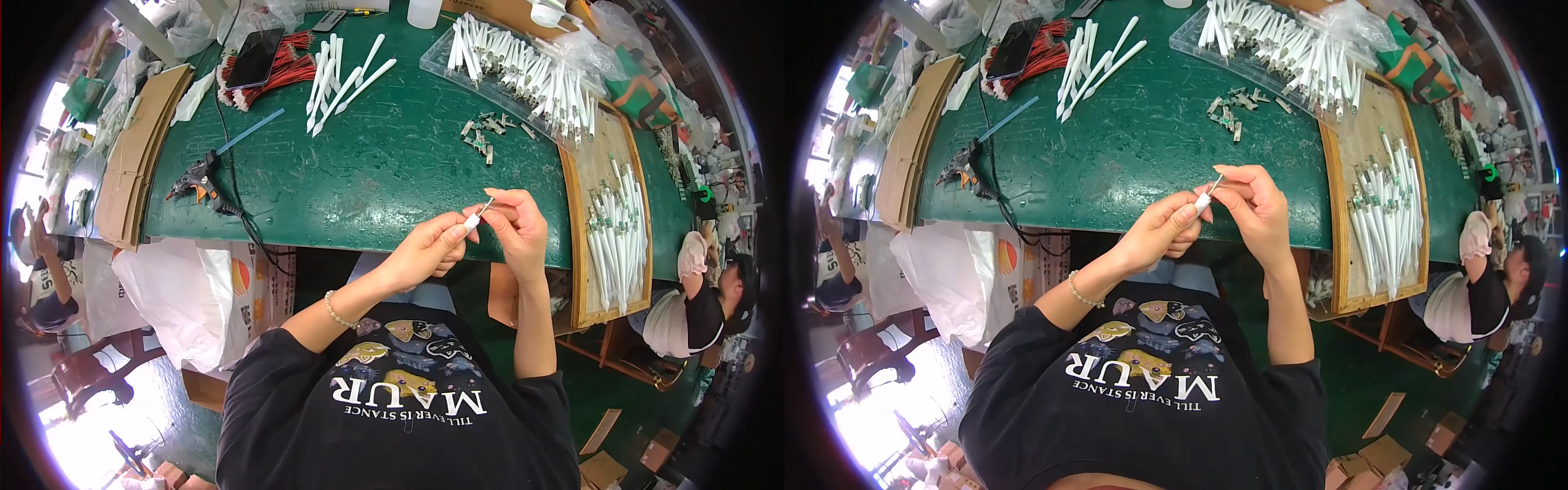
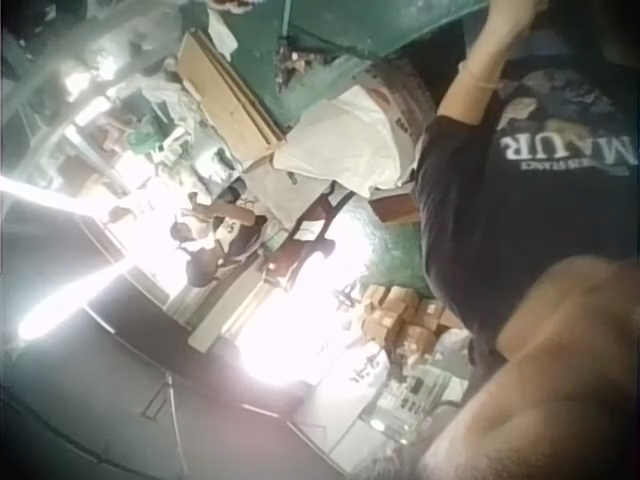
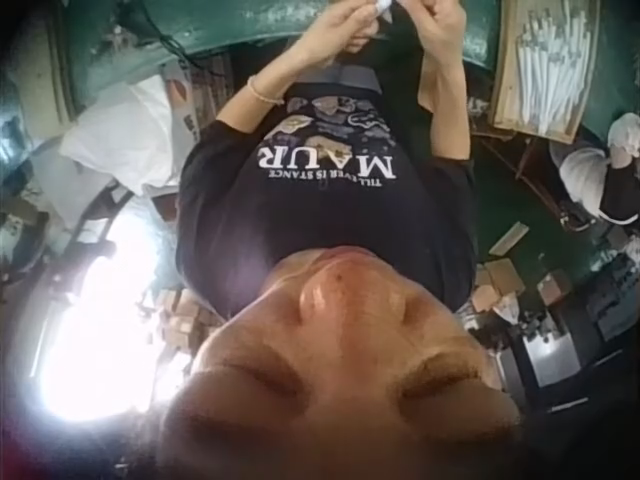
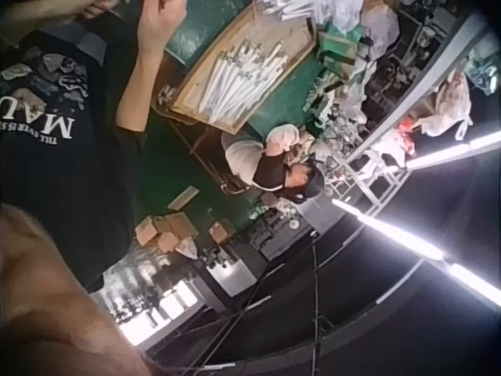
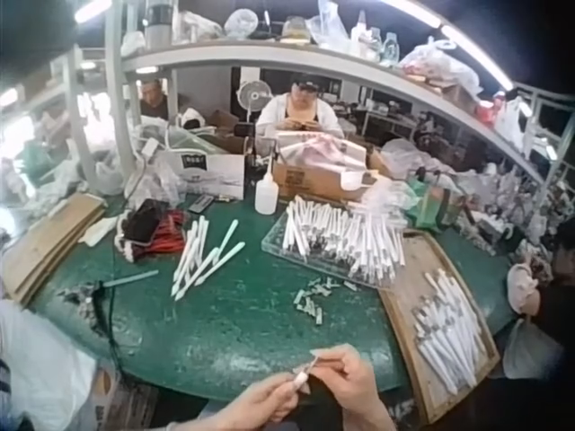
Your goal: The recorder is manual assembling small green plastic components onto white plastic sticks at a factory workbench.
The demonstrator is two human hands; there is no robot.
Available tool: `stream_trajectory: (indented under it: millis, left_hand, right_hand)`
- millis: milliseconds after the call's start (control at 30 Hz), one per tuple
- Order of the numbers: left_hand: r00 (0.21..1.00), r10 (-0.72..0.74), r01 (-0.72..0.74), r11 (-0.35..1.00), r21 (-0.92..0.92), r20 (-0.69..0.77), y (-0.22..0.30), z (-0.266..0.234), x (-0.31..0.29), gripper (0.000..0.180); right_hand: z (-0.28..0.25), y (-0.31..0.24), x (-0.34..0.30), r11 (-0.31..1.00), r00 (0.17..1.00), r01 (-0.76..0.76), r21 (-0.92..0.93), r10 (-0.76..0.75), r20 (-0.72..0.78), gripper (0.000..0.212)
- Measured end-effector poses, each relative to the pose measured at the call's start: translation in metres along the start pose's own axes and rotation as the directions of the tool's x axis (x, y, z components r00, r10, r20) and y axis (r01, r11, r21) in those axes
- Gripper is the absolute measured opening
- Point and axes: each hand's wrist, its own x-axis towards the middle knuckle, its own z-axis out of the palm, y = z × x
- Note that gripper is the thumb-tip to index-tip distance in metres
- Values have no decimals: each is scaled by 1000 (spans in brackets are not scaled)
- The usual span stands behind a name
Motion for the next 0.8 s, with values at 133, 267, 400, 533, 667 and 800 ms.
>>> stream_trajectory:
  millis: [133,267,400,533,667,800]
  left_hand:
    - [996,-64,65,998,-24,59,7,-1,1,28]
    - [998,-68,69,995,-74,19,8,2,0,34]
    - [999,-51,52,997,-64,5,11,1,0,29]
    - [996,57,-51,995,91,-66,11,1,1,25]
    - [991,95,-75,979,189,-99,16,6,-4,21]
    - [987,119,-91,969,229,-108,17,10,-8,20]
  right_hand:
    - [3,-4,0,997,997,37,67,-33,-64,19]
    - [7,-6,-2,997,995,33,70,-27,-94,18]
    - [8,-7,-4,1000,994,30,3,-29,-101,17]
    - [9,-11,-7,999,997,-1,37,3,-78,16]
    - [8,-6,-8,992,992,99,74,-93,-87,15]
    - [7,-7,-11,988,996,64,142,-54,-74,11]
